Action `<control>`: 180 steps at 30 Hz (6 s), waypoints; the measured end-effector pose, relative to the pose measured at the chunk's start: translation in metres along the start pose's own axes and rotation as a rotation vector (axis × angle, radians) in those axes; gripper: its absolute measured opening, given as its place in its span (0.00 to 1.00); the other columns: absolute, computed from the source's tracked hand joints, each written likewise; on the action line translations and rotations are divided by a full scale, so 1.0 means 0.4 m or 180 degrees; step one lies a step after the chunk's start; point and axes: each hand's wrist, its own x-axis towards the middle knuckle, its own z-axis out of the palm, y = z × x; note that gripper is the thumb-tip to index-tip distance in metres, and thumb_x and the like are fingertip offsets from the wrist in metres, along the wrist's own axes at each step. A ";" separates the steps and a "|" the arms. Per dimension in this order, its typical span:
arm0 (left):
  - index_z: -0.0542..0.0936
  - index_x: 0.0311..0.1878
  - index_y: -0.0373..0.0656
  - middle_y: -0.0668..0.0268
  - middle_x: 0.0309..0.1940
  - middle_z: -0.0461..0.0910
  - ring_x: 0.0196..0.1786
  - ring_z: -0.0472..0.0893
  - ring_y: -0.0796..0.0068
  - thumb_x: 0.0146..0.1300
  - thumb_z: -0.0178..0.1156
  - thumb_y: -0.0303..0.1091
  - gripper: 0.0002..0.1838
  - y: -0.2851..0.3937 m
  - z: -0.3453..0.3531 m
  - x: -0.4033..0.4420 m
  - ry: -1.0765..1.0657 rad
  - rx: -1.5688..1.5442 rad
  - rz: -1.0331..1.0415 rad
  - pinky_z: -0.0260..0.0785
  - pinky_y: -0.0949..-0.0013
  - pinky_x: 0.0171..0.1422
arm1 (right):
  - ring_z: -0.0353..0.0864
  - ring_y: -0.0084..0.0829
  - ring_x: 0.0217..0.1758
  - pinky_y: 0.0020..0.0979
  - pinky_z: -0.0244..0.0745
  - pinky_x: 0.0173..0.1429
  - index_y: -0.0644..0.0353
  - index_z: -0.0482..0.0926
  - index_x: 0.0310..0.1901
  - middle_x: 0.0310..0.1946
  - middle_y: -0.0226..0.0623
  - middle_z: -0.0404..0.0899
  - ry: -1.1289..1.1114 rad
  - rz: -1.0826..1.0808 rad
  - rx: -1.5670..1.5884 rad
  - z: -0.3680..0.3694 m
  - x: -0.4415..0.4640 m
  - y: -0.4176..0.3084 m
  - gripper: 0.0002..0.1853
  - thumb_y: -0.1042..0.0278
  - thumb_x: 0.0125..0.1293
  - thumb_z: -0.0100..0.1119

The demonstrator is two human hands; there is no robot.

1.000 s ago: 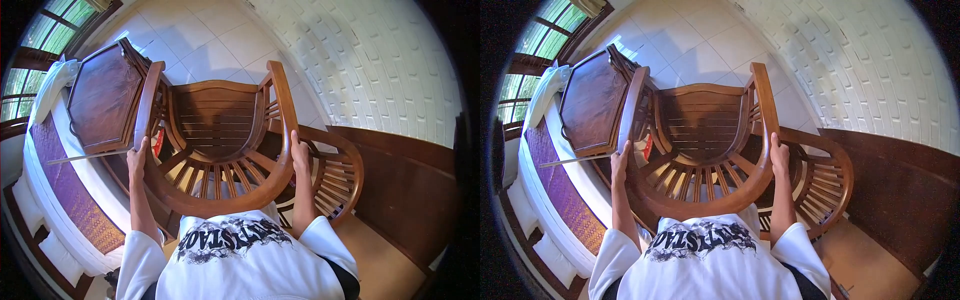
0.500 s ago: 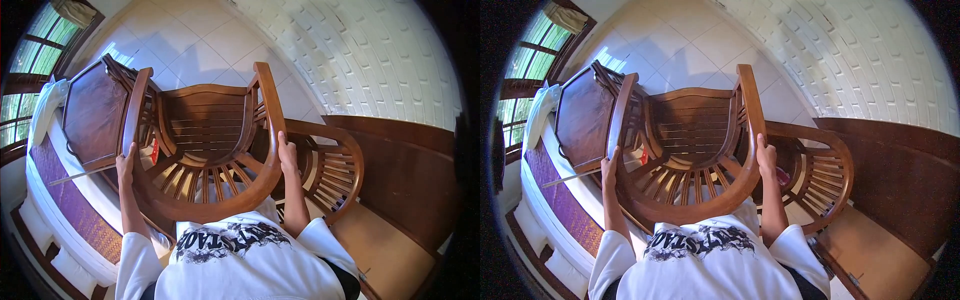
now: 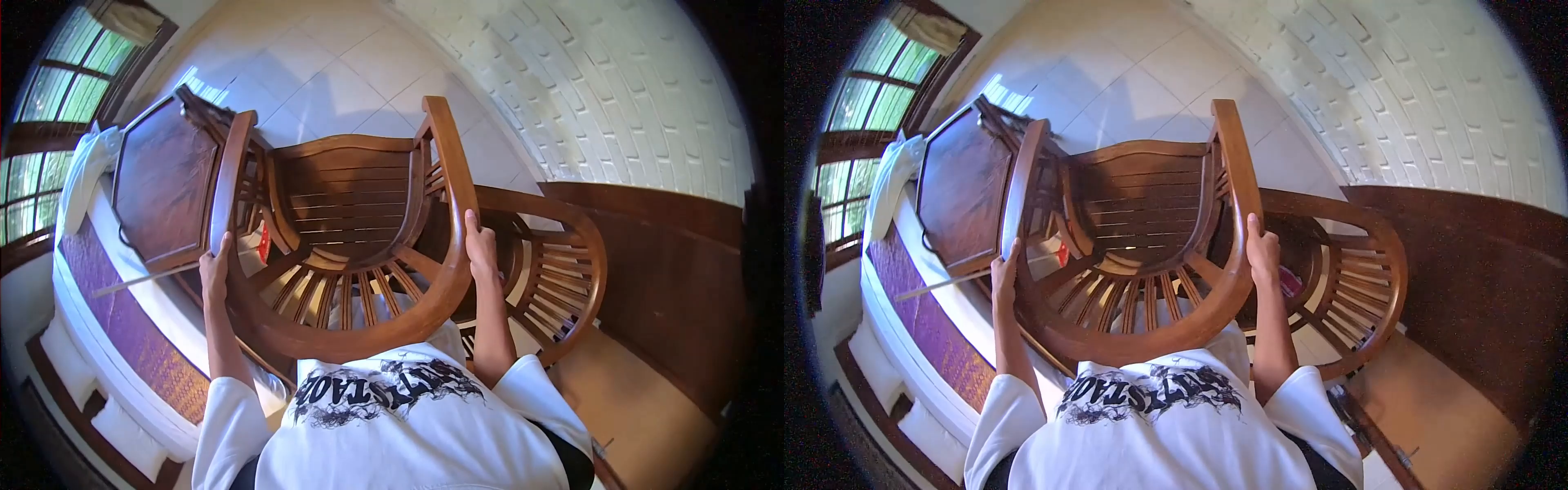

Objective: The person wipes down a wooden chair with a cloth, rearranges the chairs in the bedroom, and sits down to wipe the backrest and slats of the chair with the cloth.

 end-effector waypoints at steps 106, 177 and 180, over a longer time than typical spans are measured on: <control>0.80 0.54 0.20 0.47 0.43 0.85 0.44 0.85 0.59 0.60 0.71 0.60 0.42 -0.925 -0.282 -0.402 0.0676 -0.0848 -0.0896 0.77 0.66 0.50 | 0.85 0.46 0.43 0.38 0.79 0.50 0.84 0.80 0.47 0.43 0.59 0.84 -0.0977 -0.0753 0.0019 0.299 -0.411 0.398 0.38 0.41 0.73 0.53; 0.71 0.64 0.44 0.61 0.51 0.78 0.48 0.81 0.70 0.72 0.53 0.56 0.28 -0.393 0.242 -1.005 0.3116 -0.4995 -0.2063 0.75 0.67 0.54 | 0.79 0.37 0.23 0.36 0.76 0.28 0.66 0.84 0.39 0.27 0.43 0.84 -0.1368 -0.0246 -0.2788 0.078 0.275 0.468 0.23 0.50 0.72 0.53; 0.71 0.65 0.45 0.63 0.52 0.77 0.51 0.80 0.70 0.72 0.52 0.57 0.29 -0.382 0.241 -0.989 0.3208 -0.4933 -0.2030 0.74 0.67 0.54 | 0.80 0.37 0.26 0.35 0.78 0.32 0.67 0.84 0.42 0.30 0.44 0.85 -0.2051 -0.1757 -0.2850 0.139 0.449 0.585 0.23 0.50 0.72 0.55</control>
